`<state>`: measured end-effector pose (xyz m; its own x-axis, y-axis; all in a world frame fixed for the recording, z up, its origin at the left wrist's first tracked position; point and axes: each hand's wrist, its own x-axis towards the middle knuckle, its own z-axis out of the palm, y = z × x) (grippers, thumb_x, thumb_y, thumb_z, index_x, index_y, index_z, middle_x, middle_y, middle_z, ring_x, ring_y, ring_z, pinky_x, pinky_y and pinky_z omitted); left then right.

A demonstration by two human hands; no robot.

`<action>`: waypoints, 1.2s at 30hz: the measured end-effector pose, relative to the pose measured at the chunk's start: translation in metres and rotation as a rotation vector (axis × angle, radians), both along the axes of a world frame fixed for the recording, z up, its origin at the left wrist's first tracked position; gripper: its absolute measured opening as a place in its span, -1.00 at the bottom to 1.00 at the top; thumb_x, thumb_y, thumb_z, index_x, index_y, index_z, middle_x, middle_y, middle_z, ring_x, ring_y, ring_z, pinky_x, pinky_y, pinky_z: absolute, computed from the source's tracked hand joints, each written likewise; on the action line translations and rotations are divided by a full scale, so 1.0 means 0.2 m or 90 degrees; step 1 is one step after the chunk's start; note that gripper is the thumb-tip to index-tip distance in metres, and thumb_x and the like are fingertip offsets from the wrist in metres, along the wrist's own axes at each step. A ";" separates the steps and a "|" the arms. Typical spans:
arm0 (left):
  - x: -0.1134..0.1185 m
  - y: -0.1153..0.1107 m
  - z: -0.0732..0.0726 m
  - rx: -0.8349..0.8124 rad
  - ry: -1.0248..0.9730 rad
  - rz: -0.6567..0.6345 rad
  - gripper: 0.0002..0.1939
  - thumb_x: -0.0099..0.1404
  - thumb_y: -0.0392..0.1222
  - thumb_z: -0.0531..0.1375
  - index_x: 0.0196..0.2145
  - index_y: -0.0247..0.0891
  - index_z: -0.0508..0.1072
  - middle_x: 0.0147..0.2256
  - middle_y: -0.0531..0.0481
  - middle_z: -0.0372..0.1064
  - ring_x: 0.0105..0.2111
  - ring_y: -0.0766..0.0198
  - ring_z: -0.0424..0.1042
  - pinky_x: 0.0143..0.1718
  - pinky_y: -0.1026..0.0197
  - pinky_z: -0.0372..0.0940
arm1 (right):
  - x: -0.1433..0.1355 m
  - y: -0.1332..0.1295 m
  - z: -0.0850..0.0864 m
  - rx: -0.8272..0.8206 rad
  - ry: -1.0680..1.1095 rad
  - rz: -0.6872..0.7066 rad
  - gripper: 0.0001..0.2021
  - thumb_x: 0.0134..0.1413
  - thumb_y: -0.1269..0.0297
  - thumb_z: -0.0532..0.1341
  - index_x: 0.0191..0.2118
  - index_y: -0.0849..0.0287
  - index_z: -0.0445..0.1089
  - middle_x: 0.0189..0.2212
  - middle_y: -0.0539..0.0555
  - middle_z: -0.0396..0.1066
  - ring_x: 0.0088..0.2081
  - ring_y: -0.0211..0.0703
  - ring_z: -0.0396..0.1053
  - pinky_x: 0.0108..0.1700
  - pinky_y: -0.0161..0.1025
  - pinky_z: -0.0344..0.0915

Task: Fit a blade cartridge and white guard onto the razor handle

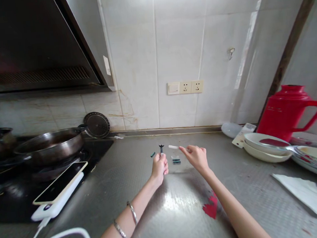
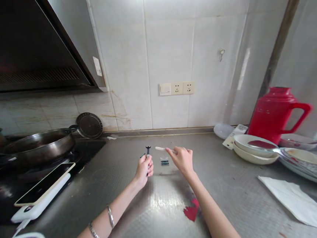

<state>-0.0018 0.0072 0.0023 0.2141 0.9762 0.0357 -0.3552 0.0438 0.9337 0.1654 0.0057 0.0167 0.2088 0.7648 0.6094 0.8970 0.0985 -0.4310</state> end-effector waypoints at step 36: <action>-0.08 0.05 0.07 0.109 -0.032 0.008 -0.67 0.11 0.05 0.16 -0.42 -0.21 0.12 -0.63 0.25 0.00 -0.78 0.58 -0.09 -0.82 0.46 -0.18 | -0.01 0.03 -0.05 -0.061 0.100 0.088 -0.54 0.17 0.06 -0.17 -0.40 0.20 0.38 -0.54 0.12 0.41 -0.51 -0.21 0.31 -0.45 -0.36 0.10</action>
<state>-0.0184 0.0173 0.0166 0.1950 0.9577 0.2116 -0.4005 -0.1192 0.9085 0.1635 0.0111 0.0074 0.1846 0.8456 0.5009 0.7984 0.1682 -0.5782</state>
